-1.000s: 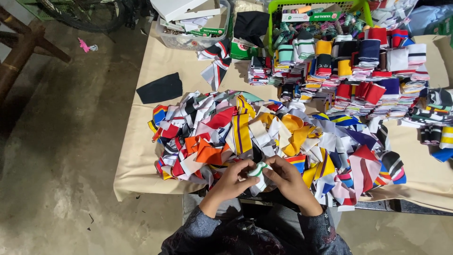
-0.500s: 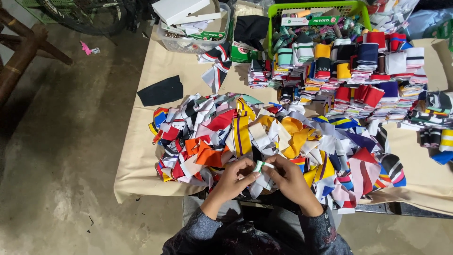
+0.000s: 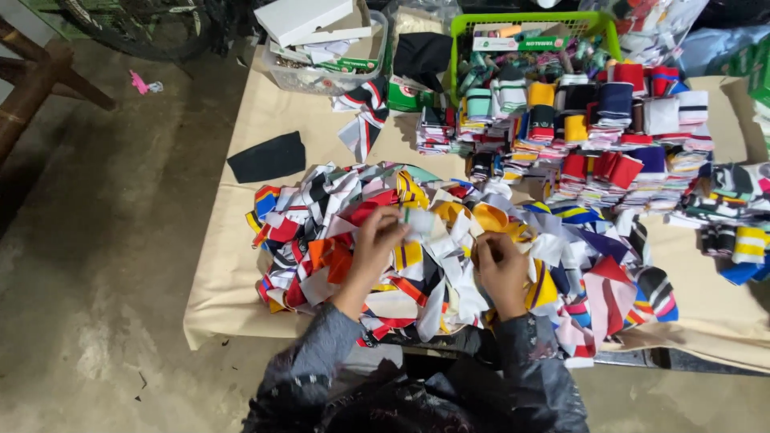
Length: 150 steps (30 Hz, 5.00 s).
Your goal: Inspecting individual fabric strips for quality and stacking them neatly on a table.
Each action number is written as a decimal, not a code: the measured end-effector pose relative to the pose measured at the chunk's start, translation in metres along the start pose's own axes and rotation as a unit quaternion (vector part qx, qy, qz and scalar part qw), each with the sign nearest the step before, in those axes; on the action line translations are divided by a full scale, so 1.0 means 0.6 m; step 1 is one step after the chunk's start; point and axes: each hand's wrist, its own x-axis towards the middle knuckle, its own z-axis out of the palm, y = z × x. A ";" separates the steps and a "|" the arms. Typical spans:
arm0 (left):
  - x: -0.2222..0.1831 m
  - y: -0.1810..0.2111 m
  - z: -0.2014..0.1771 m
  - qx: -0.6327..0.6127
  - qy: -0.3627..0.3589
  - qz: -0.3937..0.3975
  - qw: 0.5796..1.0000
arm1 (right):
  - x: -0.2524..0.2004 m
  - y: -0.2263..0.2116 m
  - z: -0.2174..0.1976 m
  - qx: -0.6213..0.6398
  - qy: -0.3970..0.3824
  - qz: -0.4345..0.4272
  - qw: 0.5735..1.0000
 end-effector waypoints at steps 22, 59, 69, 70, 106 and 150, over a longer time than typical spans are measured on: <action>0.063 -0.011 0.019 0.033 -0.012 0.022 0.999 | -0.007 0.007 -0.003 0.030 0.010 -0.033 0.999; 0.063 -0.004 0.061 0.125 -0.204 0.054 0.969 | -0.007 0.016 0.002 0.059 0.044 -0.109 0.991; 0.004 0.027 0.094 0.196 -0.280 0.171 0.924 | -0.020 -0.104 -0.071 0.078 -0.186 0.016 0.979; -0.002 0.032 0.094 0.196 -0.280 0.170 0.924 | -0.024 -0.114 -0.076 0.077 -0.186 0.017 0.979; -0.125 0.017 0.114 0.278 -0.087 0.286 0.913 | -0.147 -0.109 -0.019 0.270 -0.154 0.150 0.939; 0.397 -0.182 0.116 0.191 0.000 -0.058 0.980 | -0.048 0.094 -0.028 0.087 0.046 -0.011 0.995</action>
